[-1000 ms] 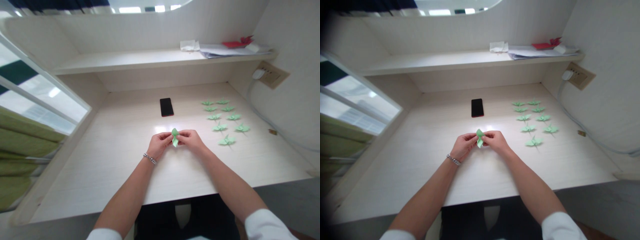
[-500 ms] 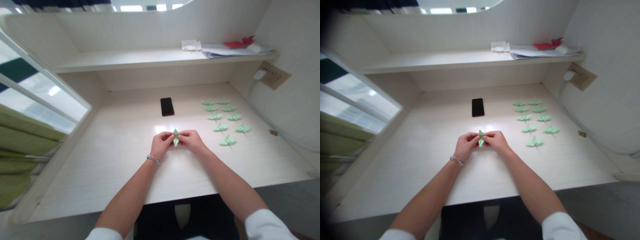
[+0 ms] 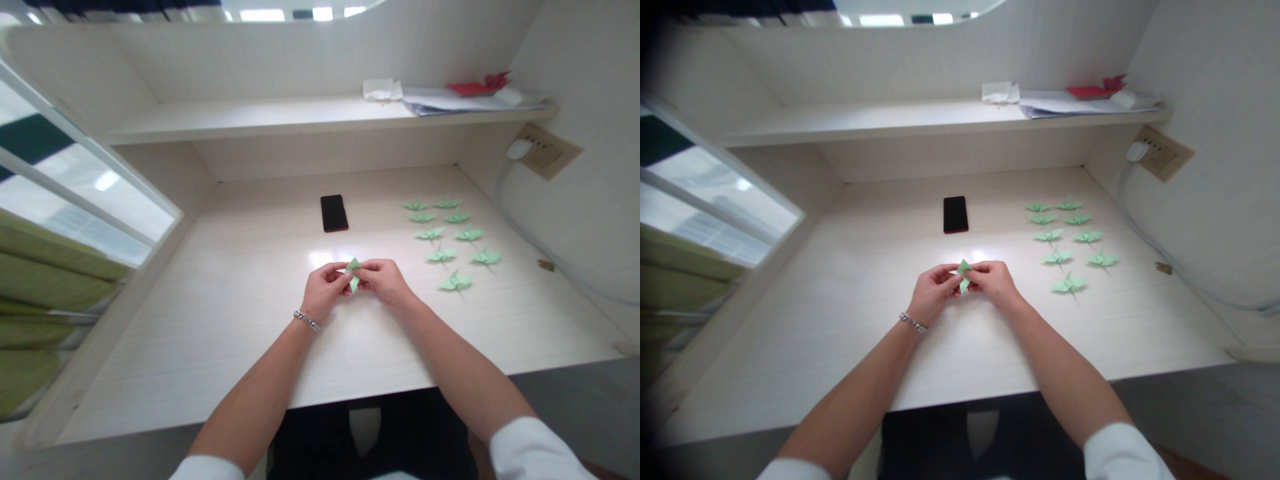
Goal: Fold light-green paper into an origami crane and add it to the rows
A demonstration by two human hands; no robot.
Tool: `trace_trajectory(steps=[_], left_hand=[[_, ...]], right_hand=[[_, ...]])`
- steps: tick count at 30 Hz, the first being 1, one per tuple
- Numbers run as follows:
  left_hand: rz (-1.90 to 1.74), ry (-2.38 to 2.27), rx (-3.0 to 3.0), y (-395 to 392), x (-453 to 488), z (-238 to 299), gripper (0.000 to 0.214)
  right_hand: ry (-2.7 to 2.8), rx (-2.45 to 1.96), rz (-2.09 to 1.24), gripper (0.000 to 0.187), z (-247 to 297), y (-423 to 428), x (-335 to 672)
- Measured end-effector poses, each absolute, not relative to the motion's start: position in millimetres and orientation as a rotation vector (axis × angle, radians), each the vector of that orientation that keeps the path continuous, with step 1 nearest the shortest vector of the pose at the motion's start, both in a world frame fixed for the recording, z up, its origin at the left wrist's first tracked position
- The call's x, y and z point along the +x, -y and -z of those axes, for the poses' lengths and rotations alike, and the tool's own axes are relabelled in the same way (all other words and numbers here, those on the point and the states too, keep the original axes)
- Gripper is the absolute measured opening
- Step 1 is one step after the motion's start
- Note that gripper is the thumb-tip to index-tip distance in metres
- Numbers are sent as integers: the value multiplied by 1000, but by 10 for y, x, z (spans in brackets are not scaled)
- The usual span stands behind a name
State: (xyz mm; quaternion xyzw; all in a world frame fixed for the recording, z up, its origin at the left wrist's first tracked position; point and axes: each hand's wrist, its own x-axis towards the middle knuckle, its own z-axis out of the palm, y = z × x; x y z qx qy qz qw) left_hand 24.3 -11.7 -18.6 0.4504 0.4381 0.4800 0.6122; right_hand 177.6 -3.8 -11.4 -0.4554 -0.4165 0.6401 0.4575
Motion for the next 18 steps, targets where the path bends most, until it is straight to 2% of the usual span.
trace_trajectory(steps=[8,18], left_hand=[[-1074,-1007,1036,130,243,189,49],[-1000,-979,964,137,233,159,53]], right_hand=[[1110,-1185,-1432,41,176,14,1767],[1231,-1208,-1258,35,128,43,1760]])
